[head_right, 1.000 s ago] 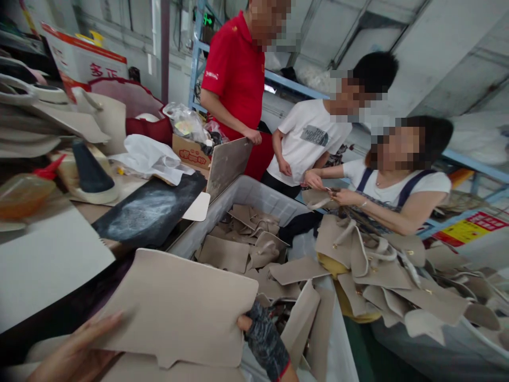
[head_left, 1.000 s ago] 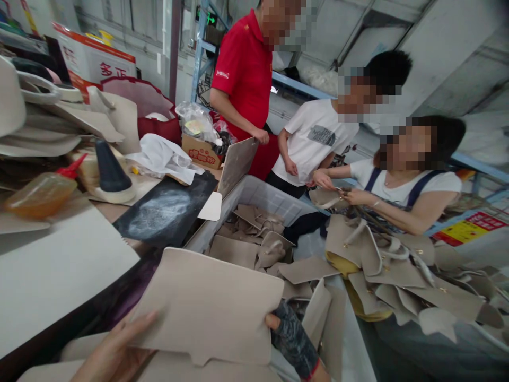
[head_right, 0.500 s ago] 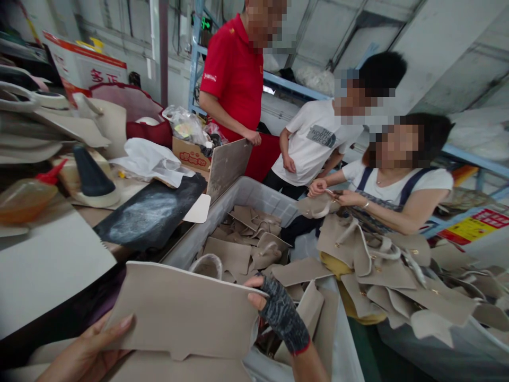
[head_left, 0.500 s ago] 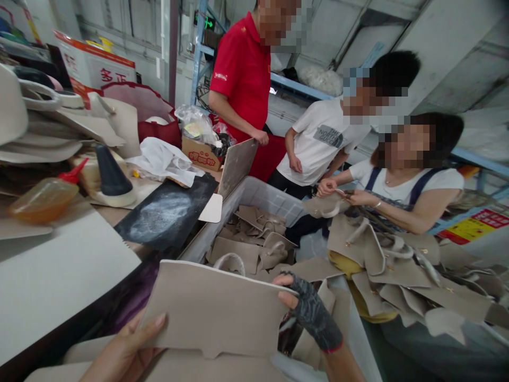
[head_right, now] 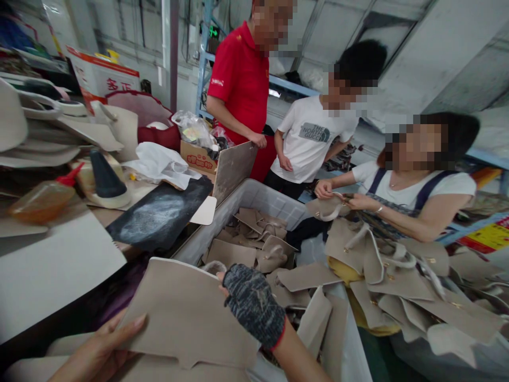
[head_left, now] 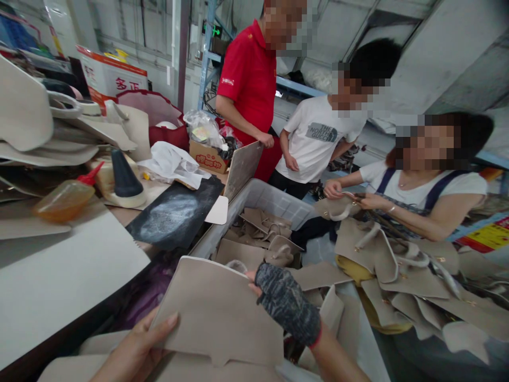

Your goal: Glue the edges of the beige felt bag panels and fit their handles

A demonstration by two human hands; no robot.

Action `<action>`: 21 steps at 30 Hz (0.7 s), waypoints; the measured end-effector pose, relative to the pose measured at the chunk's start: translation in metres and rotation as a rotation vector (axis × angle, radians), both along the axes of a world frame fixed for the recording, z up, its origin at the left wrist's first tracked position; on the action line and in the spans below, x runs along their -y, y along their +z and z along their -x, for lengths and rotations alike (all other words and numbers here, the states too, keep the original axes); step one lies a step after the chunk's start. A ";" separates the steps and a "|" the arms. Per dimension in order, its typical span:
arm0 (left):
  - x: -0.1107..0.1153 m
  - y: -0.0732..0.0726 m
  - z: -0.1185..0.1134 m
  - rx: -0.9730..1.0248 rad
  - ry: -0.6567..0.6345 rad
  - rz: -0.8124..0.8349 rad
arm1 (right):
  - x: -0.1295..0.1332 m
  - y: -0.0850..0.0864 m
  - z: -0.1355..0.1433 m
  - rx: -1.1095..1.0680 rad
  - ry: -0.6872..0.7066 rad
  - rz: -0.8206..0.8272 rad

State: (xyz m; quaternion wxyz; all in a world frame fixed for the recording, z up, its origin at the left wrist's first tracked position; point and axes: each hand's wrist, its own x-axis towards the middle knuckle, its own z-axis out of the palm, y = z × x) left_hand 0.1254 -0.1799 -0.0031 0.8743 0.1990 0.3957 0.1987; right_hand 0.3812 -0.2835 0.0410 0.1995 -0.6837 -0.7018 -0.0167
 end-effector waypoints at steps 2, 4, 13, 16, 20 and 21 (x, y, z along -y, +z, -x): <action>0.001 0.002 0.000 -0.010 0.003 -0.006 | -0.015 -0.005 0.009 0.036 0.031 -0.017; 0.001 0.003 0.000 -0.002 0.006 -0.018 | -0.028 -0.013 0.018 0.069 0.036 -0.050; 0.004 -0.003 -0.003 -0.032 -0.015 -0.113 | -0.055 -0.029 0.026 -0.070 0.007 -0.142; -0.002 -0.017 -0.004 -0.169 0.060 -0.290 | -0.058 -0.013 0.010 -0.144 -0.095 -0.226; -0.007 -0.039 0.001 -0.266 -0.265 -0.815 | -0.063 0.001 -0.010 -0.233 -0.323 -0.318; -0.005 -0.041 0.003 -0.241 -0.380 -1.011 | -0.064 0.000 -0.012 -0.289 -0.335 -0.320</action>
